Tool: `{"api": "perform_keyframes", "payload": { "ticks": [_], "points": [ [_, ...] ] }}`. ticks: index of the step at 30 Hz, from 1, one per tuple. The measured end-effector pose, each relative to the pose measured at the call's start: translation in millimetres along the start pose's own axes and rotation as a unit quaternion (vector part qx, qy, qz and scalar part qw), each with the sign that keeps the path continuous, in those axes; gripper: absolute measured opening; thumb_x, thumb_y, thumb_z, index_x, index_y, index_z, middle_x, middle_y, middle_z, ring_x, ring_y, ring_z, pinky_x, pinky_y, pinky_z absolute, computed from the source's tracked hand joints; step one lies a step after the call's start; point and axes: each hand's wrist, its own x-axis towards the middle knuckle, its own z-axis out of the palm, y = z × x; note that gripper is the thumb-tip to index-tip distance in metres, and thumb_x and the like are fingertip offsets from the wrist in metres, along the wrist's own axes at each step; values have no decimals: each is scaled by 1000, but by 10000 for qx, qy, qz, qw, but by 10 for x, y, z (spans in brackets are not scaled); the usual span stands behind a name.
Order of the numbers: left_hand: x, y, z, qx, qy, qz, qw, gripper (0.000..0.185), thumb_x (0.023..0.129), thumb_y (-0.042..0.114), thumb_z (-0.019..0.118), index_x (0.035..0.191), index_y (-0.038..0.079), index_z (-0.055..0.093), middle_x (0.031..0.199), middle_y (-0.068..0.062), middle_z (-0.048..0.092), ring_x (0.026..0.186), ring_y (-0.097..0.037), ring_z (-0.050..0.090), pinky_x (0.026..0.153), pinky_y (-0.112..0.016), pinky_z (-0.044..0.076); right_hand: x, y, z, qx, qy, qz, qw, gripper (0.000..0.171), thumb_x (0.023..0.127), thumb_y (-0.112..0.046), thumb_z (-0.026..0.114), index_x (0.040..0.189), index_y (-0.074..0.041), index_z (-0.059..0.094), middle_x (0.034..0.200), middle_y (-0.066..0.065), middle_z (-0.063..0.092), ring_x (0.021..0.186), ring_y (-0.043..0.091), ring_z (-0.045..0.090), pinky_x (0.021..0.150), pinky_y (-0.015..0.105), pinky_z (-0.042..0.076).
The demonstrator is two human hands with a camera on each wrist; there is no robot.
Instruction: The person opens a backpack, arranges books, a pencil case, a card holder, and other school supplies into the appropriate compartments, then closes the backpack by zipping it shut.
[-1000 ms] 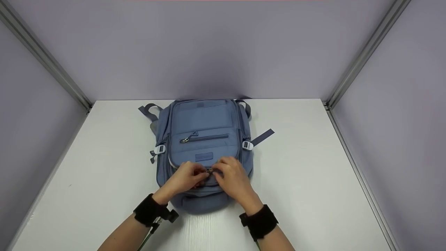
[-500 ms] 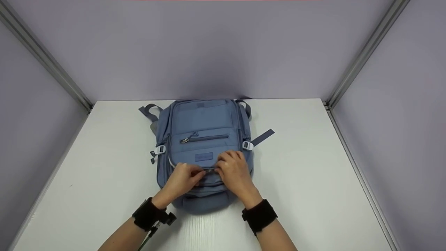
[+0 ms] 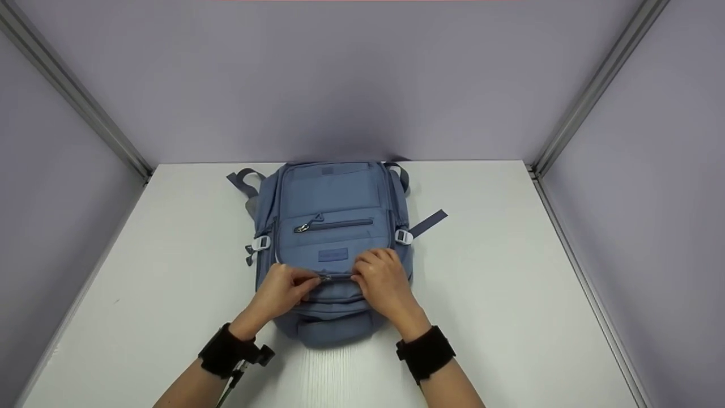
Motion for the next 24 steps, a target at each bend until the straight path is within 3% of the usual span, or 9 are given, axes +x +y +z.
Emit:
{"api": "perform_keyframes", "payload": {
  "ticks": [5,13,24],
  "points": [
    [-76,-107,-123,-97,72,-24,9999,10,87,9,73,79,8,78,64,6,66,56,-4,59,54,-25,48,-2,11,4,27,18,-22,10000,15,75,-10,85,82,-10,71,89,3,67,89,26,62,85,46,44],
    [-201,-293,-349,-484,137,-654,9966,7,87,4,71,83,5,77,58,6,62,47,-1,53,45,-24,45,-13,16,-1,65,26,28,10000,15,75,-10,85,81,-9,71,89,3,67,88,26,62,83,47,44],
    [-258,-459,-474,290,359,-719,9963,6,86,7,73,84,5,78,63,6,63,50,-3,51,49,-25,44,5,-5,-9,95,-52,50,9999,14,75,-11,85,81,-10,72,90,4,68,89,27,62,84,48,45]
  ]
}}
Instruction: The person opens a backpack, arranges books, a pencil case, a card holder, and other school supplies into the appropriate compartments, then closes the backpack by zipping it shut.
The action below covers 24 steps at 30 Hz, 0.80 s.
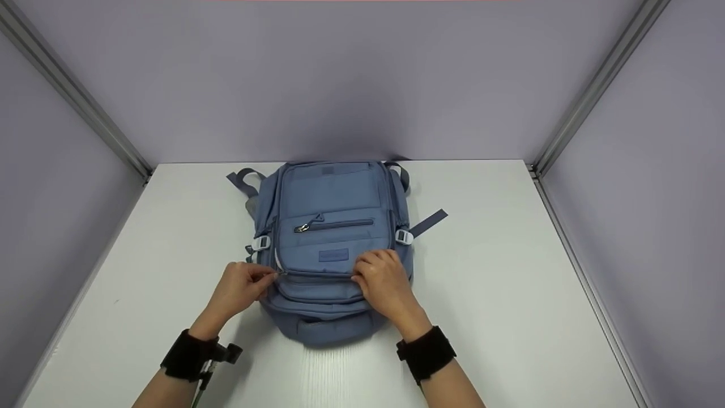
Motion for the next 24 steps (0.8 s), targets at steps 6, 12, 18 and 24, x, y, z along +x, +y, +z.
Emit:
{"api": "perform_keyframes", "payload": {
  "ticks": [6,12,18,24],
  "points": [
    [14,-73,-13,444,348,-26,9984,4,84,6,74,83,4,78,65,0,66,52,-8,55,50,-28,45,6,-3,-10,-25,-62,2,10000,14,76,-11,84,81,-10,71,91,4,68,90,27,63,85,48,45],
    [69,-117,16,930,774,-61,9926,5,82,6,74,80,3,77,66,-5,68,55,-18,61,52,-37,49,-8,9,-4,-25,-56,7,10000,14,76,-11,84,81,-10,71,90,3,67,89,26,62,84,47,45],
    [193,-197,67,1430,987,-110,9847,10,82,8,74,73,4,74,62,-7,64,55,-27,62,49,-44,48,-21,19,3,11,-16,-5,10000,16,75,-10,85,80,-11,70,90,3,67,89,26,62,83,47,45],
    [392,-280,84,1739,983,-190,9797,26,85,8,72,61,6,62,55,-7,57,49,-25,57,46,-43,47,-29,21,3,8,-31,-18,10000,16,74,-11,85,80,-10,70,89,3,66,88,26,62,83,47,45]
  ]
}}
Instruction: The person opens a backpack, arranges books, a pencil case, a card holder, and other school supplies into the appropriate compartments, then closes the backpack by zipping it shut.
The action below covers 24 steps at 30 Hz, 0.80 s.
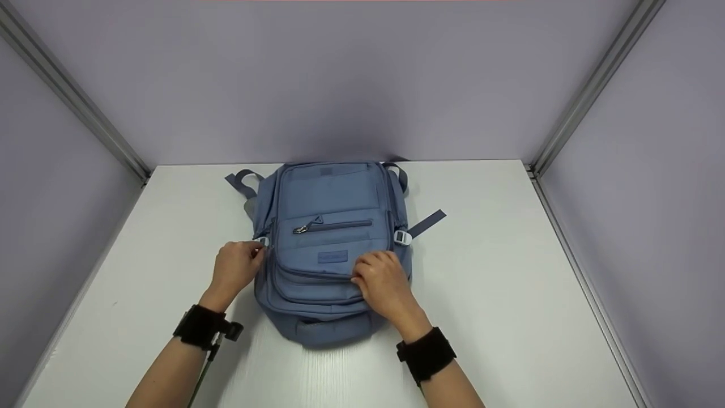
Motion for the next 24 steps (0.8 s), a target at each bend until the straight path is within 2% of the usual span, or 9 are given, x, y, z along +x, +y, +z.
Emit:
{"api": "perform_keyframes", "payload": {
  "ticks": [3,8,19,21,24],
  "points": [
    [99,-30,42,86,-16,-9,10000,31,86,7,70,58,6,57,55,-9,57,49,-27,58,46,-44,47,-5,1,-4,16,6,-7,10000,16,75,-11,85,80,-10,70,89,3,66,88,26,62,83,47,45],
    [229,-60,113,183,-68,3,9998,29,87,7,69,60,5,58,60,-15,61,53,-34,62,47,-46,48,-4,3,-20,32,0,-1,10000,16,74,-10,86,79,-11,70,90,3,66,89,26,62,82,47,45],
    [421,-94,208,538,-251,-90,9982,27,90,8,66,64,2,60,66,-20,64,57,-37,64,48,-48,50,0,-16,-25,45,-62,29,10000,16,75,-9,85,77,-12,69,89,3,65,88,25,61,82,46,45],
    [436,-97,218,515,-247,-185,9982,25,91,9,67,67,2,63,67,-20,65,58,-37,64,49,-48,50,1,-20,-25,42,-77,63,9999,15,76,-10,85,77,-13,69,90,3,65,88,25,61,83,46,45],
    [434,-93,208,292,-271,-514,9979,19,92,12,67,75,4,70,72,-18,68,61,-37,65,51,-49,51,-3,-14,-28,85,-121,114,9998,13,79,-11,83,80,-13,70,92,2,65,90,24,61,85,46,44]
  ]
}}
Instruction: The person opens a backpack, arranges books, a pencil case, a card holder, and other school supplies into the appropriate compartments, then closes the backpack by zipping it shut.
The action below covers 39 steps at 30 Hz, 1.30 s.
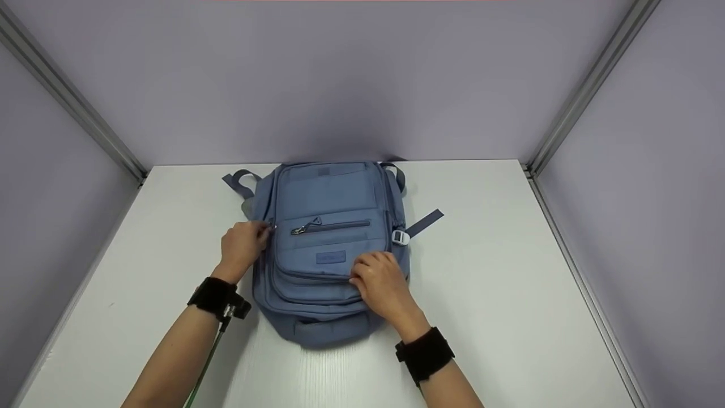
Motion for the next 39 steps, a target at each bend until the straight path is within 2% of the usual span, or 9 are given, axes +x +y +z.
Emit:
{"api": "perform_keyframes", "payload": {
  "ticks": [2,5,10,14,16,19,24,29,39],
  "points": [
    [-24,14,-25,-232,-84,-266,9993,14,93,15,67,88,4,74,81,-18,70,69,-36,67,57,-49,52,-7,17,0,67,15,34,10000,11,81,-13,81,83,-14,71,94,3,65,92,24,61,87,46,44],
    [-114,60,-93,-555,-299,-531,9966,27,96,21,65,113,1,70,103,-22,66,88,-37,66,69,-49,53,-29,54,-1,165,158,178,9996,9,85,-15,78,91,-13,73,101,5,64,95,25,60,88,47,43],
    [-439,220,-231,-940,-834,-600,9903,54,97,37,62,139,4,53,131,-31,46,115,-45,53,84,-56,48,-73,128,-11,117,308,967,9948,36,87,-23,76,121,-12,69,124,18,56,114,37,54,91,56,42],
    [-755,358,-264,-1106,-1543,-571,9801,64,97,50,57,148,13,44,143,-36,32,122,-53,46,88,-61,46,-120,171,-5,294,-387,1982,9789,56,92,-37,69,142,-20,54,145,26,37,131,46,40,99,60,37],
    [-869,400,-247,-1179,-1886,-540,9735,68,96,53,54,152,16,39,147,-38,27,126,-55,41,92,-61,44,-152,181,15,464,-849,2449,9647,60,94,-44,64,148,-25,46,151,28,29,133,49,37,100,61,36],
    [-968,419,-185,-1261,-2144,-415,9677,72,97,54,53,155,17,31,149,-39,23,131,-56,34,97,-60,40,-197,183,53,630,-1303,2874,9468,63,95,-50,59,151,-28,40,153,31,22,129,53,39,97,63,38],
    [-983,373,-69,-1292,-2310,-391,9635,72,97,51,55,156,20,27,152,-37,18,134,-57,27,98,-61,38,-222,181,108,640,-1497,3036,9388,65,95,-53,57,152,-28,38,153,33,22,127,55,41,96,63,38],
    [-904,314,13,-1263,-2435,-372,9609,73,97,51,54,157,24,22,156,-33,13,136,-54,26,98,-60,38,-189,231,156,671,-1578,3108,9349,66,95,-53,57,153,-28,36,153,33,22,129,53,39,97,62,38],
    [-712,255,106,-1283,-2354,-279,9630,71,98,50,54,157,24,23,156,-32,14,138,-53,24,100,-60,38,-52,371,234,738,-1682,3102,9327,67,96,-49,59,154,-26,34,152,36,20,131,54,35,100,62,36]
  ]
}}
